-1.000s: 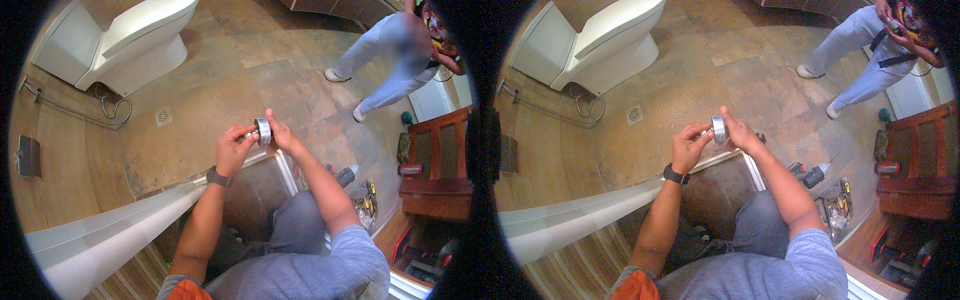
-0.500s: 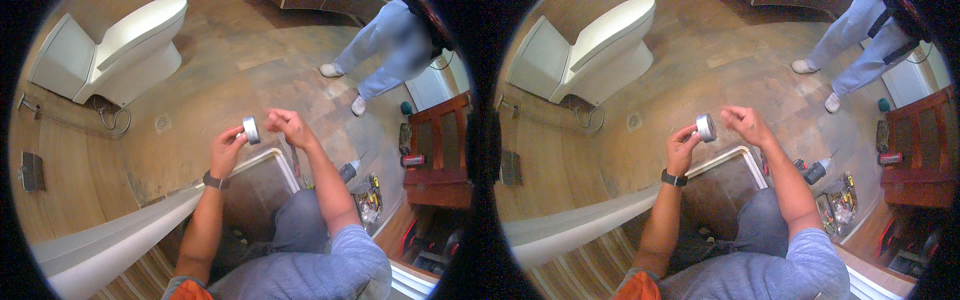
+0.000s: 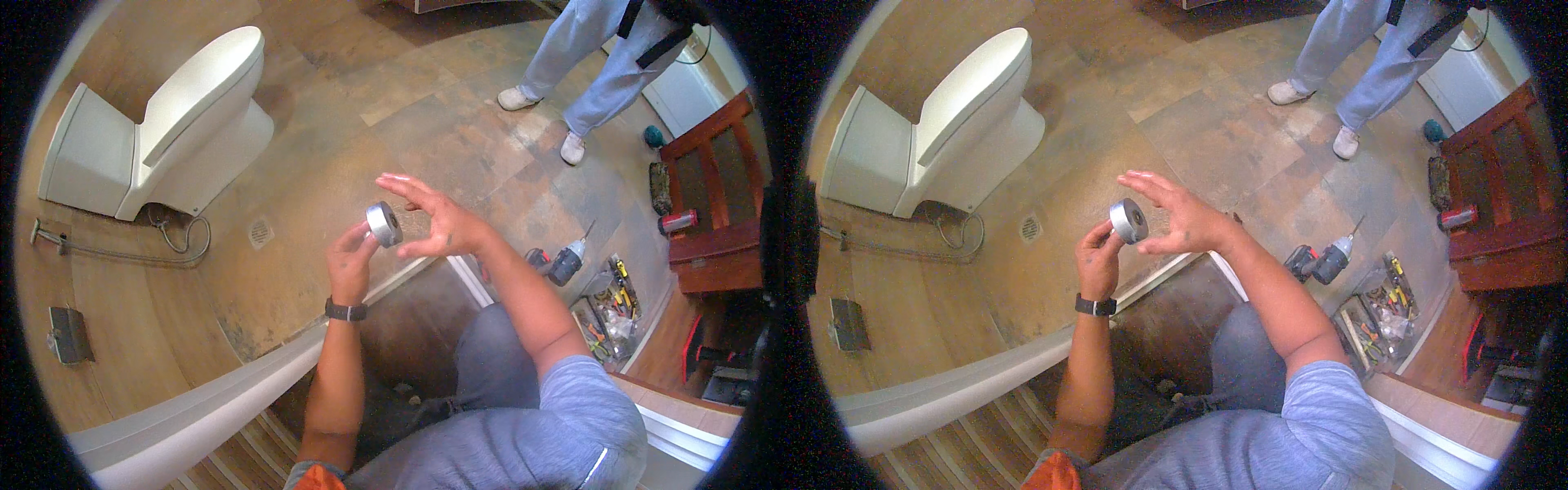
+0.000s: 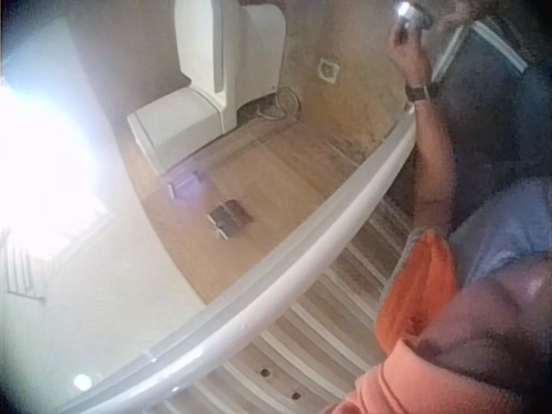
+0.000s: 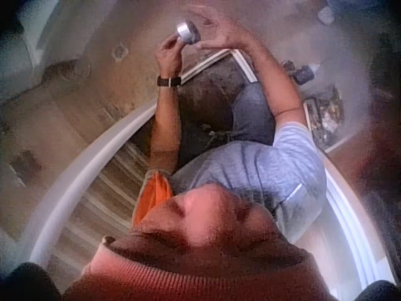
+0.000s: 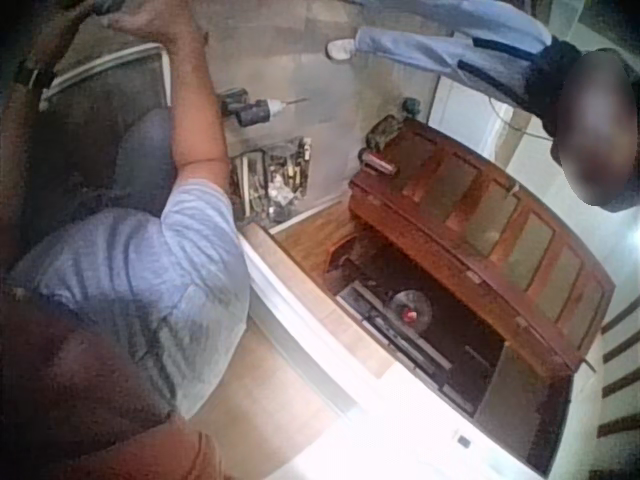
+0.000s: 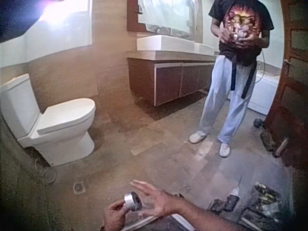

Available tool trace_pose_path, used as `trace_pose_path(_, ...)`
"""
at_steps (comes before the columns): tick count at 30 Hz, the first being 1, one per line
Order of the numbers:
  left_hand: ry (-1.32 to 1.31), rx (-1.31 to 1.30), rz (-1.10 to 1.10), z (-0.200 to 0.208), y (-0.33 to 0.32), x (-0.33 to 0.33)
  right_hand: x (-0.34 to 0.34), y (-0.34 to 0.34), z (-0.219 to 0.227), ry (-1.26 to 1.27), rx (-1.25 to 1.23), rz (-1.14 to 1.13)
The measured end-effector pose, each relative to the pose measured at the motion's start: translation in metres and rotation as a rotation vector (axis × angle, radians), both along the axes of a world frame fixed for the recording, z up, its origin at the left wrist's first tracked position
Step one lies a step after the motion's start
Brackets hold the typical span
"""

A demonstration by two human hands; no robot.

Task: The person installs a shower fixture in a bathroom. They wrap a pipe with tape, position a metal bracket on the wall, and secure it using a power drill. A second person is present nearby but does not assist with the installation.

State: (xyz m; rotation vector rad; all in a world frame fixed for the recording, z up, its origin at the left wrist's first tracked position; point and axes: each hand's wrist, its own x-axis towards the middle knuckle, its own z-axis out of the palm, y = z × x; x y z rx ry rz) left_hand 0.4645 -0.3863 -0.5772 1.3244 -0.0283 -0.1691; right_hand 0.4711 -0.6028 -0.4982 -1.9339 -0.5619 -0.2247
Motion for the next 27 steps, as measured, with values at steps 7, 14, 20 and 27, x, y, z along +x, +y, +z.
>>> trace_pose_path(7, -0.076, 0.056, 0.006, -0.007, -0.004, -0.002, 0.018, -0.033, -0.005, 0.691, -0.2, -0.236)
trace_pose_path(14, -0.042, -0.031, -0.004, -0.008, -0.001, 0.001, -0.002, -0.008, 0.005, 0.05, 0.034, 0.048)
trace_pose_path(20, -0.149, 0.019, -0.025, 0.012, -0.007, -0.008, 0.001, -0.009, -0.004, 0.684, 0.211, 0.147)
trace_pose_path(27, -0.186, 0.134, 0.044, 0.01, -0.002, -0.003, 0.008, 0.015, -0.018, -0.054, 0.118, -0.18)
